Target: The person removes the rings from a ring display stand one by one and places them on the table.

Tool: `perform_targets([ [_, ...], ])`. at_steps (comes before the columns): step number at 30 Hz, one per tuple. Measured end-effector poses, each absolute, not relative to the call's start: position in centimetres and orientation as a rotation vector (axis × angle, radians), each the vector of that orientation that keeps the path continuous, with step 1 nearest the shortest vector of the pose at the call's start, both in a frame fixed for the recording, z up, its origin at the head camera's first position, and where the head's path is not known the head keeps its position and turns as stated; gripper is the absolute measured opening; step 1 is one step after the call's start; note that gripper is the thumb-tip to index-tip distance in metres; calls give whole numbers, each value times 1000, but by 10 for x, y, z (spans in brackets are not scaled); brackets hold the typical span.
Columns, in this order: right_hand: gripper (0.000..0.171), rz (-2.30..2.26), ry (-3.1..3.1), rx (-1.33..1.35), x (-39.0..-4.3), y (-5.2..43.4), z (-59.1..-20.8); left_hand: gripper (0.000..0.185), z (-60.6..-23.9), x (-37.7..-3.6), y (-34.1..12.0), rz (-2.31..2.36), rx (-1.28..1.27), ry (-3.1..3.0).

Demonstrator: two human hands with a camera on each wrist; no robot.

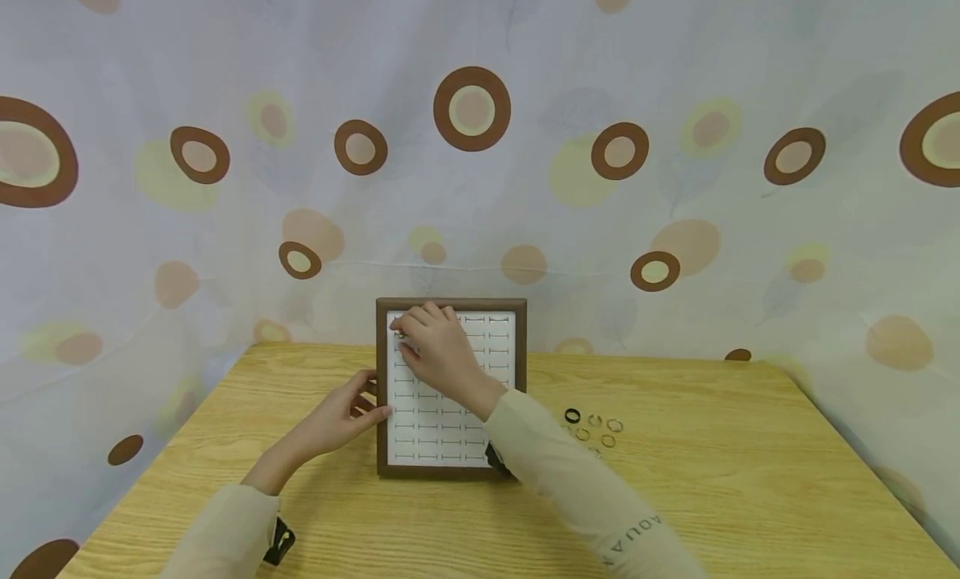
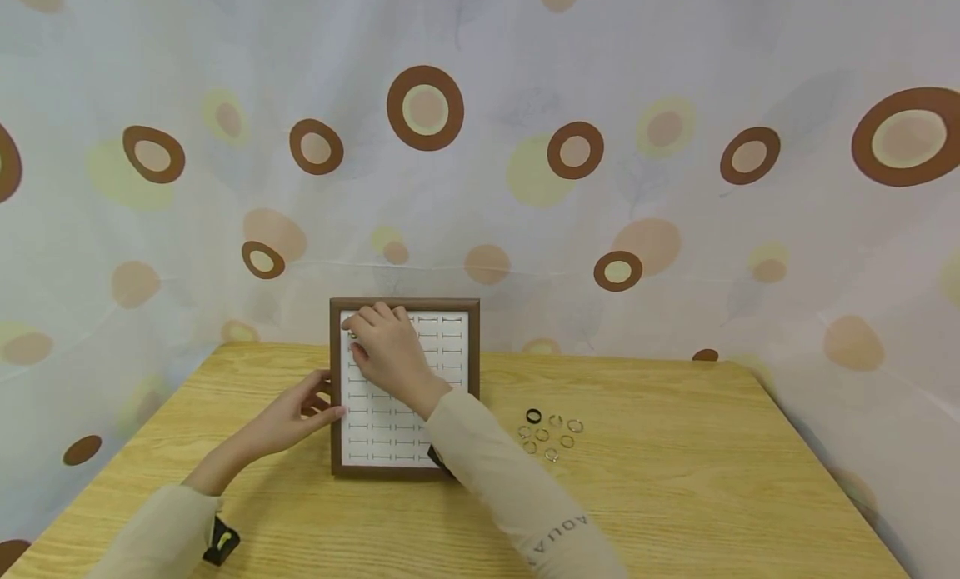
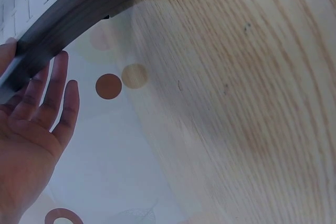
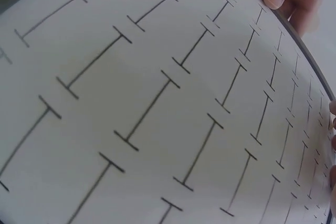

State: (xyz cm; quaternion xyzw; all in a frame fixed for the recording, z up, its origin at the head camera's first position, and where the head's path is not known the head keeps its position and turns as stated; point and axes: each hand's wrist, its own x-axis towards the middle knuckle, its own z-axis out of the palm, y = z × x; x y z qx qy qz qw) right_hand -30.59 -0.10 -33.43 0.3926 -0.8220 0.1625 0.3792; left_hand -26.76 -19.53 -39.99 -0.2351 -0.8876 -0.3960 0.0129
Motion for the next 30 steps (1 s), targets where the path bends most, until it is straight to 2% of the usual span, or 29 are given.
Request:
perform_targets([
  [30, 15, 531, -1992, 961, -309, -6, -341, 53, -401, -268, -196, -1240, -740, -2767],
])
